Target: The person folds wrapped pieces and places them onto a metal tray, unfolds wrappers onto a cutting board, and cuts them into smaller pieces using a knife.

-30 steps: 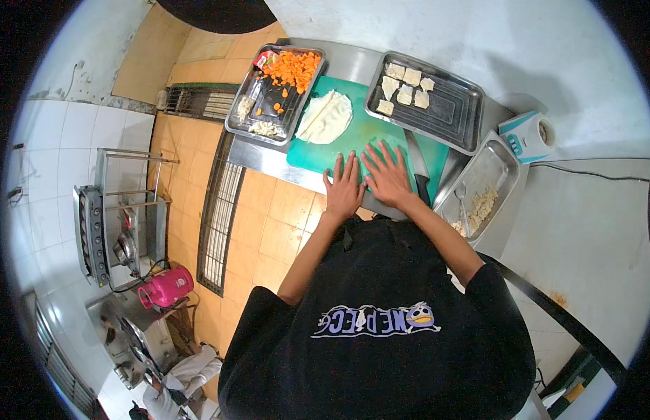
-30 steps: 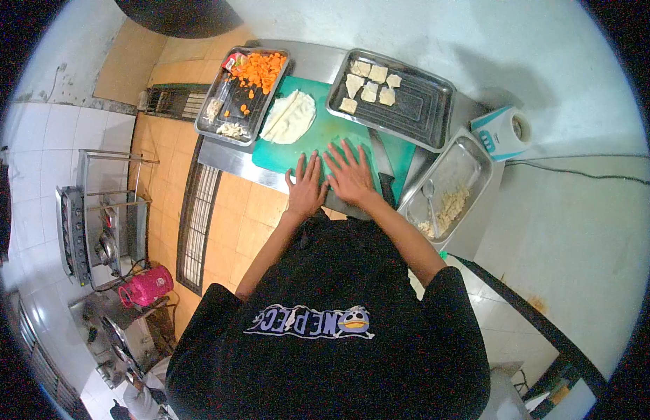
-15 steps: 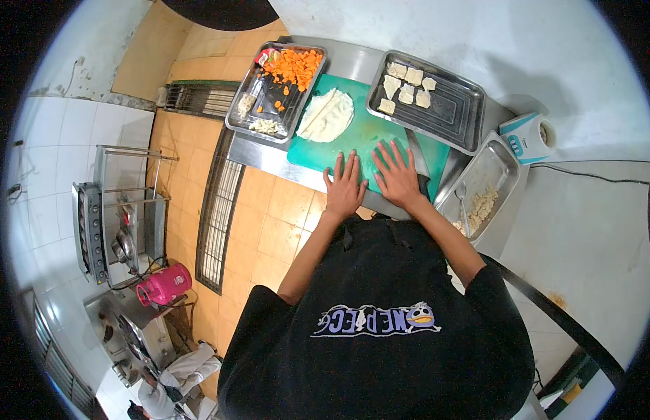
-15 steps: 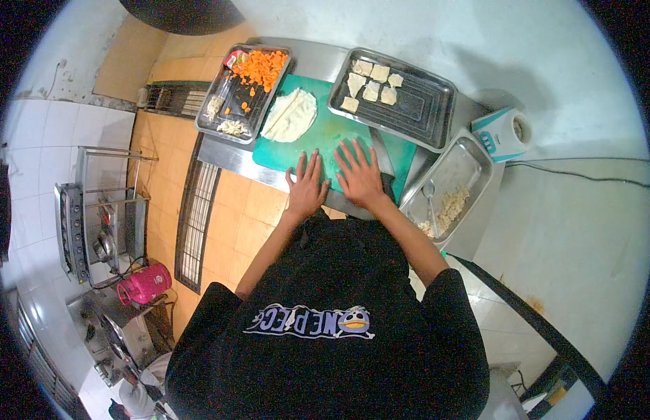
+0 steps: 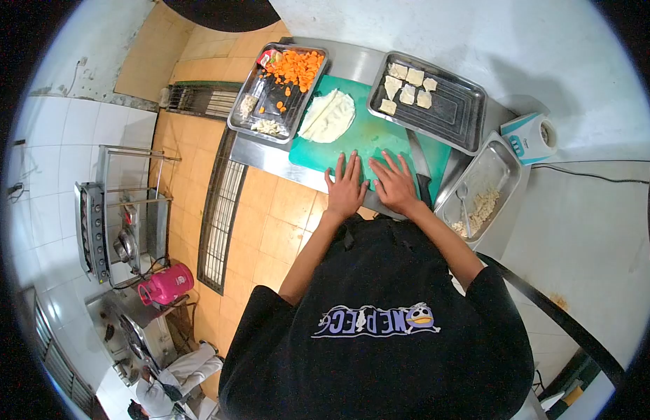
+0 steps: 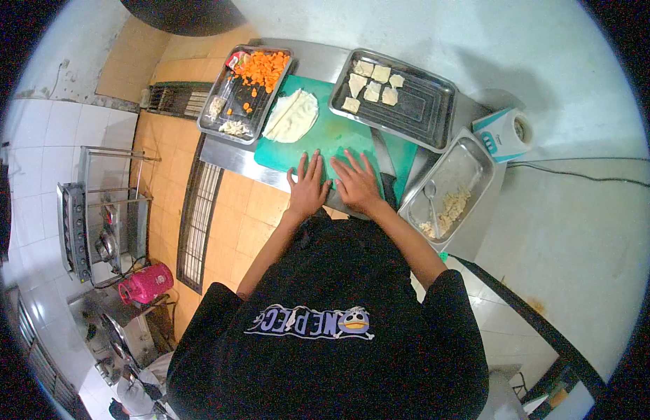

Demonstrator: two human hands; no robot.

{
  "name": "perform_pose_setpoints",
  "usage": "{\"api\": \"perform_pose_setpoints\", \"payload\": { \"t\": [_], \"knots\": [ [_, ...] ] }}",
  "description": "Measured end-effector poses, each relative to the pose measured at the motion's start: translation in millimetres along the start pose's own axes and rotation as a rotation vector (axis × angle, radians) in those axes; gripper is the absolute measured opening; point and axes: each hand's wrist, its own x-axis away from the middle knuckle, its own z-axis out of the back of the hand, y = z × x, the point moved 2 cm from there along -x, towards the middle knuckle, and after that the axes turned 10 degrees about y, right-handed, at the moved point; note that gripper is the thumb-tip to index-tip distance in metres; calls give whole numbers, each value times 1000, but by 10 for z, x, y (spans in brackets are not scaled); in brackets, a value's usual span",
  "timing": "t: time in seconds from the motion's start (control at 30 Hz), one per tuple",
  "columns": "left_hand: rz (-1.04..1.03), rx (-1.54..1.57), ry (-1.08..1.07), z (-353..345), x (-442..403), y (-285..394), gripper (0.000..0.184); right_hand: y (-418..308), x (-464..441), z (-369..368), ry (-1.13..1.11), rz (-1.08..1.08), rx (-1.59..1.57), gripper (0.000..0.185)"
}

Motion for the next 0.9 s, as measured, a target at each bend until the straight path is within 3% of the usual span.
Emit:
{"api": "perform_pose_setpoints", "payload": {
  "t": [0.13, 0.23, 0.43, 0.9],
  "knots": [
    [14, 46, 7, -12, 1, 9, 74, 3, -6, 64, 81, -106, 1, 59],
    [9, 30, 1, 7, 4, 6, 74, -56, -5, 79, 5, -2, 100, 58],
    [12, 29, 0, -11, 19, -2, 73, -57, -49, 92, -41, -13, 198, 57],
    [-5, 3, 13, 8, -12, 28, 70, 49, -47, 58, 32, -139, 93, 56]
  ]
}}
